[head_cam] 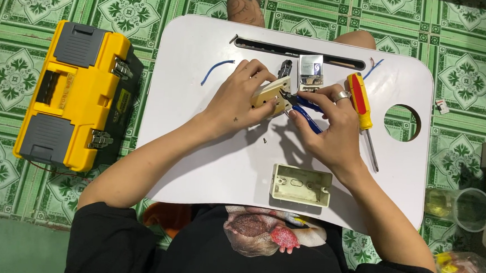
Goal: Assembling an electrical component by connecting wires and securing them with a screwdriver
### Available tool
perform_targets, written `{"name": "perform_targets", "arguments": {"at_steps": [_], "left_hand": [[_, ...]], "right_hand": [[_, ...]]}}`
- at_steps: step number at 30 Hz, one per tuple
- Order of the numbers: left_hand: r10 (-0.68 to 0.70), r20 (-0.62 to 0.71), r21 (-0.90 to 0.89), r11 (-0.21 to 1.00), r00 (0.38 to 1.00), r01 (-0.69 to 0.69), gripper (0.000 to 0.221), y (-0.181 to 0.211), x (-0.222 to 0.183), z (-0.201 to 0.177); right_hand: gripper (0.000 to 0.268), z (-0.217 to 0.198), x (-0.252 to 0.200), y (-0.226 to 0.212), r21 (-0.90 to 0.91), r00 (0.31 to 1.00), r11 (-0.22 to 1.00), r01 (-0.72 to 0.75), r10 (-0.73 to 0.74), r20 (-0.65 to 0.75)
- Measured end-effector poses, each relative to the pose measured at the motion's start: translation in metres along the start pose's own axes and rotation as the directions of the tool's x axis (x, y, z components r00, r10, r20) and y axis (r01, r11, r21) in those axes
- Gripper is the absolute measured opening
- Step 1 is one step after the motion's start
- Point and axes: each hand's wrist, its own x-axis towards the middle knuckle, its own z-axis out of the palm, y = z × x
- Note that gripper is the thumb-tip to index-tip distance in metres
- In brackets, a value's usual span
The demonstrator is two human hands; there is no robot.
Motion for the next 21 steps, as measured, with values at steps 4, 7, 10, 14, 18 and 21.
{"name": "perform_targets", "arguments": {"at_steps": [4,7,10,14,18,21], "left_hand": [[-0.009,0.001,-0.002,1.0,1.0,0.009,0.032,0.0004,0.0,0.0009],[-0.004,-0.005,-0.001,1.0,1.0,0.004,0.033,-0.0001,-0.0002,0.0015],[-0.009,-0.002,-0.012,1.0,1.0,0.009,0.031,0.0011,0.0001,0.0007],[0.0,-0.004,-0.007,1.0,1.0,0.0,0.032,0.0008,0.0,0.0005],[0.012,0.003,-0.002,1.0,1.0,-0.012,0.033,-0.003,-0.0001,0.0019],[-0.004,0.022,0.009,1.0,1.0,0.004,0.033,-0.002,-0.0004,0.0013]], "right_hand": [[0.03,0.0005,0.0006,0.0,0.001,1.0,1.0,0.003,-0.003,-0.001],[0.03,0.001,0.0013,-0.0017,-0.004,1.0,1.0,0.0,0.0,0.004],[0.028,0.0014,0.0017,-0.0014,-0.005,1.0,1.0,0.004,-0.004,0.008],[0.029,0.0018,0.0013,-0.0006,-0.004,1.0,1.0,0.004,-0.004,0.011],[0.03,0.0018,0.0014,-0.0003,-0.003,1.0,1.0,-0.001,0.001,0.014],[0.029,0.0018,0.0011,-0.0003,-0.004,1.0,1.0,-0.009,0.009,0.023]]}}
